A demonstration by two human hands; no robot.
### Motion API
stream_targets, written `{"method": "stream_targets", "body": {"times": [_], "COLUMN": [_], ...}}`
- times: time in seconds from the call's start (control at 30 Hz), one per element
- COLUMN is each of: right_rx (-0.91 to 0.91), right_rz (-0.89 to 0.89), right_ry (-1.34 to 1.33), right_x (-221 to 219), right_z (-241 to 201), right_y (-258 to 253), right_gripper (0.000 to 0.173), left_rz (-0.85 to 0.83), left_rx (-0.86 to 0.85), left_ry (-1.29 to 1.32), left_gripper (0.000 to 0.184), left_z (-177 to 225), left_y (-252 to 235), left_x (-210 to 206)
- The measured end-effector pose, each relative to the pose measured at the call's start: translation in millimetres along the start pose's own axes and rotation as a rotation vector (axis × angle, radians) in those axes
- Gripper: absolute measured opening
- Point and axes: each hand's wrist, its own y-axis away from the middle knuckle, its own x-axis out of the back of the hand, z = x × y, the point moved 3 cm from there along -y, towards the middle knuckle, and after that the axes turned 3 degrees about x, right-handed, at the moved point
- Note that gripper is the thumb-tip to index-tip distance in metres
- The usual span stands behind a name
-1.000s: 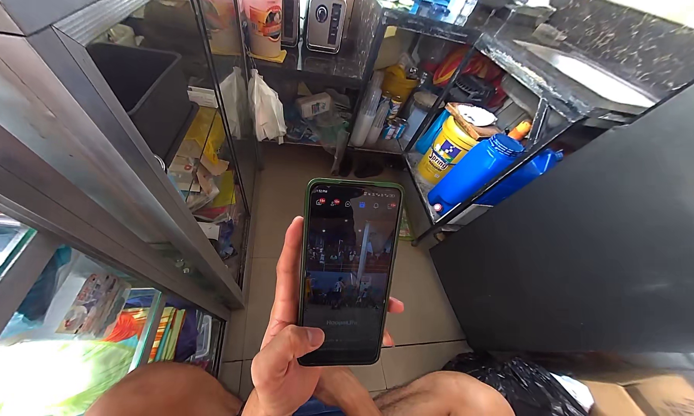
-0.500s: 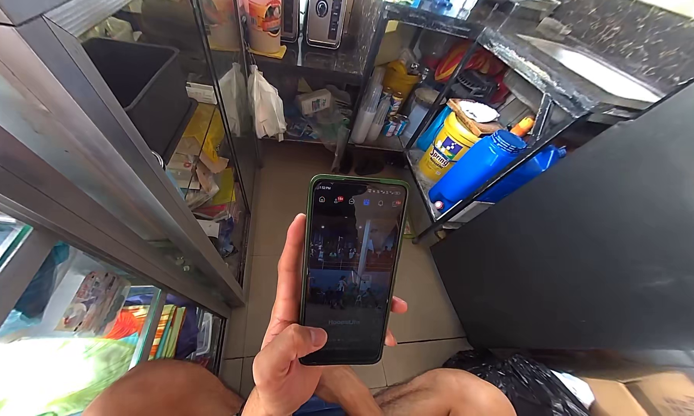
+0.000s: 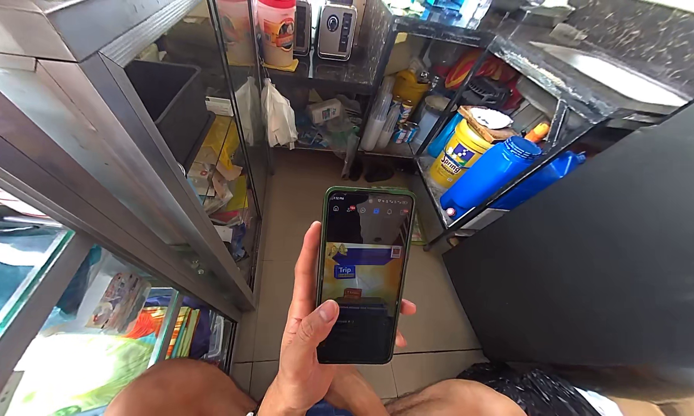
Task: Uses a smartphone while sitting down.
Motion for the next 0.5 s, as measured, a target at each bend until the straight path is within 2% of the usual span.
{"method": "stream_targets", "body": {"times": [0.13, 0.17, 0.2, 0.23, 0.27, 0.3, 0.33, 0.37, 0.43, 0.5], "right_rx": [-0.018, 0.045, 0.223, 0.489, 0.185, -0.007, -0.020, 0.063, 0.112, 0.003], "right_rz": [0.003, 0.040, 0.180, 0.455, 0.172, 0.030, 0.056, 0.142, 0.175, 0.118], "right_ry": [-0.018, 0.037, 0.130, 0.195, 0.153, 0.069, 0.038, 0.053, 0.036, 0.057], "right_x": [5, 4, -1, -13, -2, -1, -13, -32, -51, -51], "right_z": [-5, -3, 7, 26, 6, -1, 9, 30, 50, 42], "right_y": [6, 6, 6, -5, 3, -3, -19, -44, -70, -71], "right_gripper": [0.041, 0.041, 0.040, 0.041, 0.041, 0.042, 0.042, 0.041, 0.041, 0.042], "left_rz": [-0.004, -0.006, -0.006, -0.004, -0.003, -0.001, 0.000, 0.003, 0.001, 0.026], "left_rx": [0.005, 0.005, 0.004, 0.000, 0.000, -0.002, -0.003, -0.006, -0.009, -0.009], "left_ry": [0.004, 0.003, -0.002, -0.012, -0.023, -0.029, -0.035, -0.040, -0.063, -0.091], "left_gripper": [0.071, 0.072, 0.072, 0.072, 0.073, 0.074, 0.075, 0.076, 0.083, 0.083], "left_z": [2, 2, 2, 3, 3, 4, 4, 5, 4, 4], "left_y": [1, 1, 1, 1, 1, 1, 2, 3, 3, 3], "left_x": [-2, -2, -2, -2, -2, -2, -3, -3, -4, -4]}}
